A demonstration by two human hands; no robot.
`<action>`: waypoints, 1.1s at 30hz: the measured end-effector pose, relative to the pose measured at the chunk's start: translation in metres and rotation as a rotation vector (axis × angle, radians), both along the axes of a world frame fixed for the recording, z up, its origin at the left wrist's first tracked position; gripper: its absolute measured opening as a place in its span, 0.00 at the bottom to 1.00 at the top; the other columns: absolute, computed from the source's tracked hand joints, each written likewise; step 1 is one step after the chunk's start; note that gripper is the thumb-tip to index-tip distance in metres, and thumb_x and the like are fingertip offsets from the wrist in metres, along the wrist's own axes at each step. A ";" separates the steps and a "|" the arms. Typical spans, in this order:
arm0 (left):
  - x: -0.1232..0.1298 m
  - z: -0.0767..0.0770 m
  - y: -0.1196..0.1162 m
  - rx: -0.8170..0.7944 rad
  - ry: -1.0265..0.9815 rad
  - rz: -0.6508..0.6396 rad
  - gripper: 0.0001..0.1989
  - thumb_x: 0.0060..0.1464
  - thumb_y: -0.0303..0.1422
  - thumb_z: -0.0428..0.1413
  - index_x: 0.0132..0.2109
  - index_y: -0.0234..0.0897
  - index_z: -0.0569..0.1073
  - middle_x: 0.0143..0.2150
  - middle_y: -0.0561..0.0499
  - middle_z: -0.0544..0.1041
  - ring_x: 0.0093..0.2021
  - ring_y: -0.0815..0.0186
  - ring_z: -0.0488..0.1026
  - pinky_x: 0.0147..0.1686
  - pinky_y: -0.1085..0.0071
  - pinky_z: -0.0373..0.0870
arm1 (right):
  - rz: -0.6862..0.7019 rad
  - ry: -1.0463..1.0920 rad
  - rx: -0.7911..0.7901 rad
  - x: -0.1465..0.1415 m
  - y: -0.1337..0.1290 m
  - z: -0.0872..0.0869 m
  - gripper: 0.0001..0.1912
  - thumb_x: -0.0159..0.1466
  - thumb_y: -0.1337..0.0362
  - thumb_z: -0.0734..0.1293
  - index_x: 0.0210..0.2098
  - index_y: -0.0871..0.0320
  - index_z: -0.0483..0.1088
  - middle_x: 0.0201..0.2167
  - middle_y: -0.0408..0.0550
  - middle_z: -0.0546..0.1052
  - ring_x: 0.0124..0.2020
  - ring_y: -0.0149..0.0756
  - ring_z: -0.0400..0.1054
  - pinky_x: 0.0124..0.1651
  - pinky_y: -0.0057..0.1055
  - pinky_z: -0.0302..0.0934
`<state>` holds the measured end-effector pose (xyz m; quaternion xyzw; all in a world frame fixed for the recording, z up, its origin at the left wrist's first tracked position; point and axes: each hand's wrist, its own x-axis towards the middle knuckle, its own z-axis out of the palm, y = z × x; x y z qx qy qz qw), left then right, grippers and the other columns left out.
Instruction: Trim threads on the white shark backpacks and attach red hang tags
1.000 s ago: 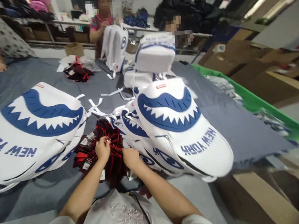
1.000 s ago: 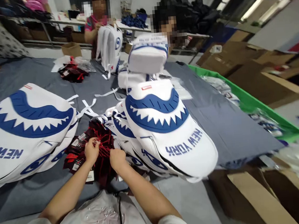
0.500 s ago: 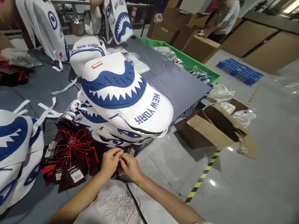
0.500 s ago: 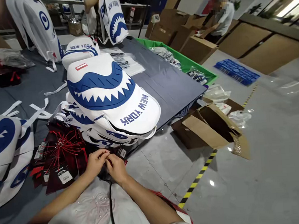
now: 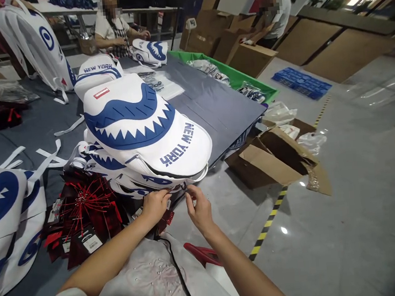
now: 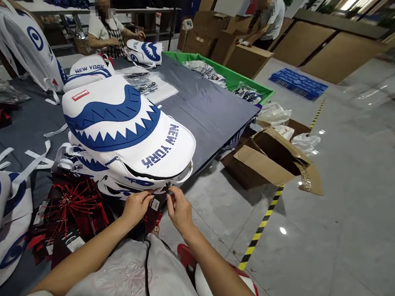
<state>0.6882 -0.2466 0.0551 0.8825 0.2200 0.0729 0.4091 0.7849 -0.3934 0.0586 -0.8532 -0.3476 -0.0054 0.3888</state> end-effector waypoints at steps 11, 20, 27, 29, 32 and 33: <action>0.039 0.014 -0.007 -0.236 0.023 -0.167 0.10 0.60 0.33 0.51 0.41 0.38 0.78 0.36 0.52 0.81 0.37 0.64 0.76 0.40 0.72 0.68 | 0.113 0.085 -0.145 0.036 -0.017 0.019 0.11 0.65 0.63 0.57 0.35 0.57 0.70 0.25 0.48 0.75 0.25 0.36 0.69 0.30 0.30 0.57; -0.001 -0.002 0.010 -0.543 -0.246 -0.071 0.19 0.51 0.30 0.60 0.52 0.38 0.73 0.46 0.48 0.79 0.45 0.63 0.76 0.46 0.68 0.71 | -0.065 1.119 -0.086 0.035 -0.038 0.034 0.20 0.55 0.46 0.68 0.34 0.56 0.64 0.24 0.45 0.75 0.21 0.33 0.66 0.28 0.29 0.56; -0.003 -0.007 0.005 0.086 -0.606 0.021 0.09 0.62 0.29 0.52 0.45 0.38 0.77 0.40 0.47 0.78 0.40 0.67 0.75 0.38 0.71 0.69 | 0.044 1.574 0.126 0.035 -0.023 0.048 0.17 0.49 0.56 0.78 0.30 0.57 0.70 0.33 0.44 0.74 0.28 0.28 0.63 0.28 0.25 0.54; -0.003 -0.002 0.003 0.342 -0.639 -0.088 0.11 0.61 0.28 0.52 0.46 0.40 0.77 0.45 0.46 0.78 0.44 0.65 0.73 0.42 0.67 0.67 | 0.060 1.574 0.155 0.033 -0.015 0.049 0.17 0.48 0.57 0.79 0.28 0.57 0.70 0.28 0.41 0.70 0.25 0.26 0.59 0.25 0.23 0.48; -0.001 0.005 -0.003 0.524 -0.651 -0.174 0.11 0.60 0.27 0.53 0.46 0.42 0.76 0.45 0.49 0.79 0.45 0.64 0.70 0.46 0.63 0.61 | 0.041 1.433 0.222 0.028 -0.001 0.049 0.17 0.49 0.55 0.78 0.27 0.57 0.70 0.23 0.39 0.68 0.24 0.25 0.57 0.25 0.23 0.47; 0.000 0.006 -0.005 0.509 -0.647 -0.180 0.10 0.60 0.27 0.53 0.46 0.42 0.77 0.44 0.50 0.79 0.44 0.64 0.70 0.45 0.63 0.60 | 0.023 1.367 0.249 0.025 0.003 0.048 0.17 0.49 0.54 0.78 0.27 0.57 0.71 0.22 0.39 0.67 0.24 0.26 0.57 0.26 0.24 0.47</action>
